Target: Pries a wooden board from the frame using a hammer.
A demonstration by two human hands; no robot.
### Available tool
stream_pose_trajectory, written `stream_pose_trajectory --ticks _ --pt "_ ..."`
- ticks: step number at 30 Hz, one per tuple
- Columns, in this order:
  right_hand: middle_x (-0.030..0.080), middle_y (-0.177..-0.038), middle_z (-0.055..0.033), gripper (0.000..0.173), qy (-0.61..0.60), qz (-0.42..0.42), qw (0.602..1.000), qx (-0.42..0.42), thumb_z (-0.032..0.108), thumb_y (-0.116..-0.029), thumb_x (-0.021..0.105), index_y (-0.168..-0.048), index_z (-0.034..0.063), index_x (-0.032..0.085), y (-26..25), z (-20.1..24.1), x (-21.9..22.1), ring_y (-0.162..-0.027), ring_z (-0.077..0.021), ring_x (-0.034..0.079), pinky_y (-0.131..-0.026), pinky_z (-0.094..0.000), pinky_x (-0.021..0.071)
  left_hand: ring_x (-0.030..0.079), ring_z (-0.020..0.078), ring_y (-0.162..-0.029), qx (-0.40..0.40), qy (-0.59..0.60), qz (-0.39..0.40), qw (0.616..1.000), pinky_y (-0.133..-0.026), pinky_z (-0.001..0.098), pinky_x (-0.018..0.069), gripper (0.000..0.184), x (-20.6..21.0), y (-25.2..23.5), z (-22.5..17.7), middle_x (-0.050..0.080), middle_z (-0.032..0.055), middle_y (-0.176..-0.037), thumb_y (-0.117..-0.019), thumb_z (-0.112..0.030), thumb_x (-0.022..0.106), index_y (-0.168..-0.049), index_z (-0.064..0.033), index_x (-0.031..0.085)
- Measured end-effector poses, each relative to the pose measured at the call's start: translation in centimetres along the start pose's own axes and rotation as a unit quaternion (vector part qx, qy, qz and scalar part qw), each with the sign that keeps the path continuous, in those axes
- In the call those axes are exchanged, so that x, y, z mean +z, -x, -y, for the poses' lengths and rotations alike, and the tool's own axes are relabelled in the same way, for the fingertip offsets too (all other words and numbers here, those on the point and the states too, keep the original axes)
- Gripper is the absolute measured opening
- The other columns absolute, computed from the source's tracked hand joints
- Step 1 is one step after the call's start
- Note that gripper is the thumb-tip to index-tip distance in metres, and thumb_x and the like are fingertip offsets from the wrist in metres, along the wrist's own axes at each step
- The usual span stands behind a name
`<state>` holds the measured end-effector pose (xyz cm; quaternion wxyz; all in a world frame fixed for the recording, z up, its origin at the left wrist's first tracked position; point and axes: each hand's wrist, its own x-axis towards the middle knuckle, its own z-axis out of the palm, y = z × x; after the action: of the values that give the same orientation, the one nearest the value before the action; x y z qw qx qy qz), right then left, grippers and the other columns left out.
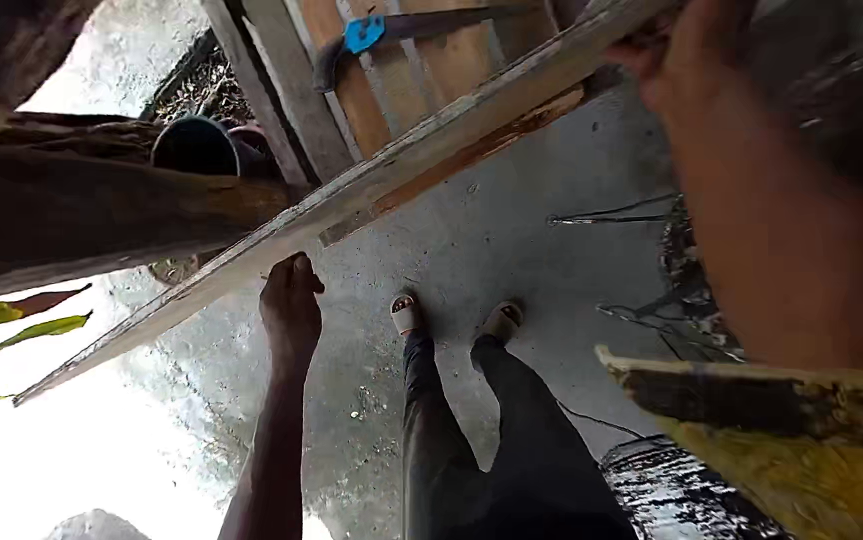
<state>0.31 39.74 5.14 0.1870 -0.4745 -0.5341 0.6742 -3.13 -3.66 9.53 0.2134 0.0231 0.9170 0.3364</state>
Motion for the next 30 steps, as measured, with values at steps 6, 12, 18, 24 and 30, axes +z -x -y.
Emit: stream_pose_trajectory --ticks 6,12,18,24,30 --pt "0.053 -0.143 -0.0194 0.067 -0.006 -0.024 1.0 0.006 0.054 -0.1072 0.044 -0.153 0.0052 0.038 -1.7 -0.4 -1.4 -0.12 -0.0312 0.063 -0.089 -0.0494 0.0602 0.065 0.0377 -0.064 0.421 -0.257 -0.024 0.869 -0.054 0.0546 0.0485 0.048 9.0 -3.7 -16.5 0.068 0.0205 -0.086 -0.0919 -0.038 0.071 -0.12 0.0009 0.069" --pt "0.058 -0.137 -0.0239 0.074 0.008 -0.027 1.0 -0.01 0.05 -0.1038 0.054 -0.153 -0.0011 0.034 -1.4 0.0 -2.0 -0.123 -0.0329 0.061 -0.098 -0.0539 0.0549 0.067 0.0489 -0.096 0.365 -0.448 0.12 0.807 -0.073 0.0671 0.0506 0.051 16.6 -8.3 -26.7 0.066 0.0273 -0.115 -0.0906 -0.043 0.069 -0.12 -0.0008 0.066" --pt "0.061 -0.132 -0.0282 0.089 0.01 -0.016 1.0 0.018 0.052 -0.0979 0.064 -0.155 -0.006 0.027 -1.6 0.2 -2.4 -0.125 -0.0369 0.061 -0.106 -0.0547 0.0494 0.068 0.046 -0.089 0.37 -0.445 0.077 0.812 -0.069 0.0657 0.0524 0.051 18.1 -10.2 -27.0 0.065 0.0264 -0.112 -0.0892 -0.048 0.071 -0.112 -0.0027 0.069" --pt "0.051 -0.141 -0.0339 0.11 -0.028 -0.016 0.998 0.056 0.057 -0.0908 0.068 -0.16 -0.0048 0.011 -1.9 0.2 -2.0 -0.125 -0.0429 0.059 -0.101 -0.0571 0.0513 0.068 0.0473 -0.089 0.358 -0.448 0.088 0.814 -0.072 0.068 0.0508 0.046 19.7 -10.9 -27.6 0.068 0.0255 -0.104 -0.0912 -0.042 0.072 -0.107 0.001 0.07" --pt "0.035 -0.154 -0.0381 0.114 -0.069 -0.035 0.993 0.086 0.058 -0.0906 0.07 -0.163 0.0 0.004 -1.1 0.4 -1.3 -0.121 -0.049 0.06 -0.09 -0.0616 0.0552 0.07 0.0436 -0.086 0.4 -0.427 0.102 0.804 -0.077 0.0643 0.0532 0.042 19.7 -11.7 -27.3 0.07 0.0239 -0.093 -0.0898 -0.035 0.069 -0.099 0.005 0.071"
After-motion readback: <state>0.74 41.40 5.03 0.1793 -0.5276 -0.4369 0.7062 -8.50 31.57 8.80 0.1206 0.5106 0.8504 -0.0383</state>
